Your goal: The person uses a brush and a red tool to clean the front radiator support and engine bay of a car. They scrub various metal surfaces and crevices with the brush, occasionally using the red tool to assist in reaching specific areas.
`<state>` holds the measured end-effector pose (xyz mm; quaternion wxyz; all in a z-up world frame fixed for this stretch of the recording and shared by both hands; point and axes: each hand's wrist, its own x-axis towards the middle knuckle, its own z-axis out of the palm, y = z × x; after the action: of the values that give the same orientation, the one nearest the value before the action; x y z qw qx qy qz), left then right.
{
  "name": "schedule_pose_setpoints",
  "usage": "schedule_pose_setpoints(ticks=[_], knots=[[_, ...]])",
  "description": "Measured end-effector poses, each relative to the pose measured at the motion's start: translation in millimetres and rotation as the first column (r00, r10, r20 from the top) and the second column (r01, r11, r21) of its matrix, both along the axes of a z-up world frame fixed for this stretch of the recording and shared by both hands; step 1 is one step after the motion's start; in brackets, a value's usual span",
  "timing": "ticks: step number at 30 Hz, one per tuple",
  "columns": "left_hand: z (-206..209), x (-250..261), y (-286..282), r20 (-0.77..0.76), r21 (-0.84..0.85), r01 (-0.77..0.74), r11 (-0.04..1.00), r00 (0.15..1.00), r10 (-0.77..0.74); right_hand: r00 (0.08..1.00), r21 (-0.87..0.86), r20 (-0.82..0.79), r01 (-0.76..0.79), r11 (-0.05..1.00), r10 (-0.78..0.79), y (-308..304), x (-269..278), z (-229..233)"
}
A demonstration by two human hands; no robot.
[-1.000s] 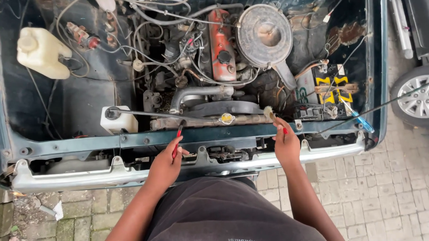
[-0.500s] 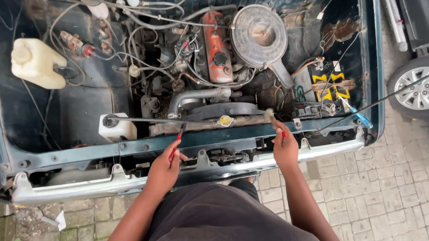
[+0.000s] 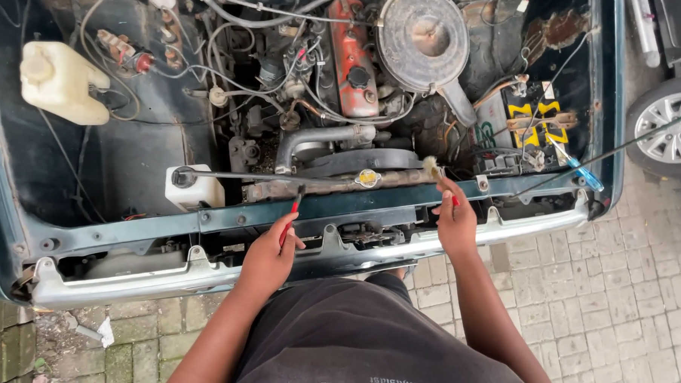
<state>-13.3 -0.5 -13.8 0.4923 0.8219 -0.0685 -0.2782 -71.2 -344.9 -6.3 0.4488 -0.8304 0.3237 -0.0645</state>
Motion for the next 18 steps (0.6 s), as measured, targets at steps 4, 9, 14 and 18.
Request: schedule_pose_setpoints(ticks=[4,9,14,18], knots=[[5,0,2,0.006,-0.026,-0.061,0.998,0.998,0.061,0.992,0.072,-0.072,-0.102,0.992,0.107,8,4,-13],[12,-6,7,0.008,-0.038,-0.176,0.984,0.984,0.176,0.972,0.165,-0.077,-0.206,0.965,0.22,20,17,-6],[4,-20,12,-0.027,0.032,-0.142,0.989,0.989,0.143,0.976,0.127,0.008,-0.217,0.968,0.218,34,25,22],[14,-23,9,-0.043,-0.023,-0.184,0.983,0.982,0.183,0.96,0.103,-0.016,-0.275,0.956,0.278,25,28,5]])
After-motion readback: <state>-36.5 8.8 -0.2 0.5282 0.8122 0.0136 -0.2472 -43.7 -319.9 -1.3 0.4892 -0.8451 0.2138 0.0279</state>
